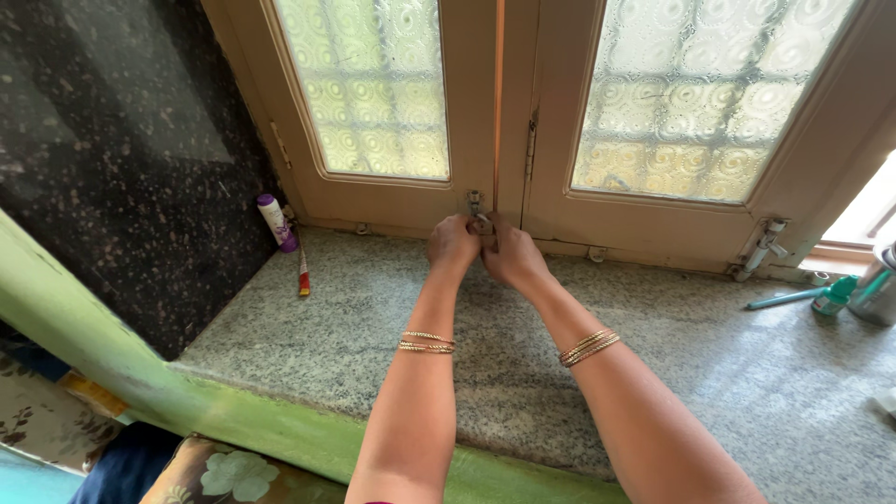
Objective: The person applies a substance from a small bottle to the window latch mechanism using a brush. They then repeatedly open and close the window sash and manipulate the latch to test its operation.
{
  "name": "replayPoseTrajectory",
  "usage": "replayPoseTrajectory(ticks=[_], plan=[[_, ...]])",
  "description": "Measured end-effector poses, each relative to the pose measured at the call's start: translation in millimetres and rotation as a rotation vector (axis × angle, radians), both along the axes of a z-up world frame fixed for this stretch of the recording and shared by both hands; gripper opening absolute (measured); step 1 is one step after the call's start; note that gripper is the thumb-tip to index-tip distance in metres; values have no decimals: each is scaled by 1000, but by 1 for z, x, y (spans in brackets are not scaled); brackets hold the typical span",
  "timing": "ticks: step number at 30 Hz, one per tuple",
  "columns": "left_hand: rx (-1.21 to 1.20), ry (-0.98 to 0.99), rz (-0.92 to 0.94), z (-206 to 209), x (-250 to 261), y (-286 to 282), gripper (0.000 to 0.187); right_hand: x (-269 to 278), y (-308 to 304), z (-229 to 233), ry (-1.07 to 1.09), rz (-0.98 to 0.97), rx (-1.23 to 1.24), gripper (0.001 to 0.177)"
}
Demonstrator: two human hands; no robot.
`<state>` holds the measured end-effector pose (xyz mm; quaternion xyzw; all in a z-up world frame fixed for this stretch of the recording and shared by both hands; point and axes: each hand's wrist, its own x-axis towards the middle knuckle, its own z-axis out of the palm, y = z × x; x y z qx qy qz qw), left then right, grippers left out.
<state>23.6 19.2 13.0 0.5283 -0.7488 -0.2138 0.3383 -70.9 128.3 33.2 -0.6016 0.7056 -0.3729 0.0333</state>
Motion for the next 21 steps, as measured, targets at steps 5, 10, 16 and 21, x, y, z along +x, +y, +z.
replayPoseTrajectory(ticks=[5, 10, 16, 21], plan=[[51, 35, 99, 1, 9, -11, 31, 3, -16, -18, -376, 43, 58, 45], [49, 87, 97, 4, 16, -10, 33, 23, -17, -20, -376, 250, 54, 74], [47, 120, 67, 11, 19, 1, 35, 25, -1, -18, -282, 303, 237, 99], [9, 174, 49, 23, 25, 10, 35, 21, 1, -13, -246, 341, 288, 97]])
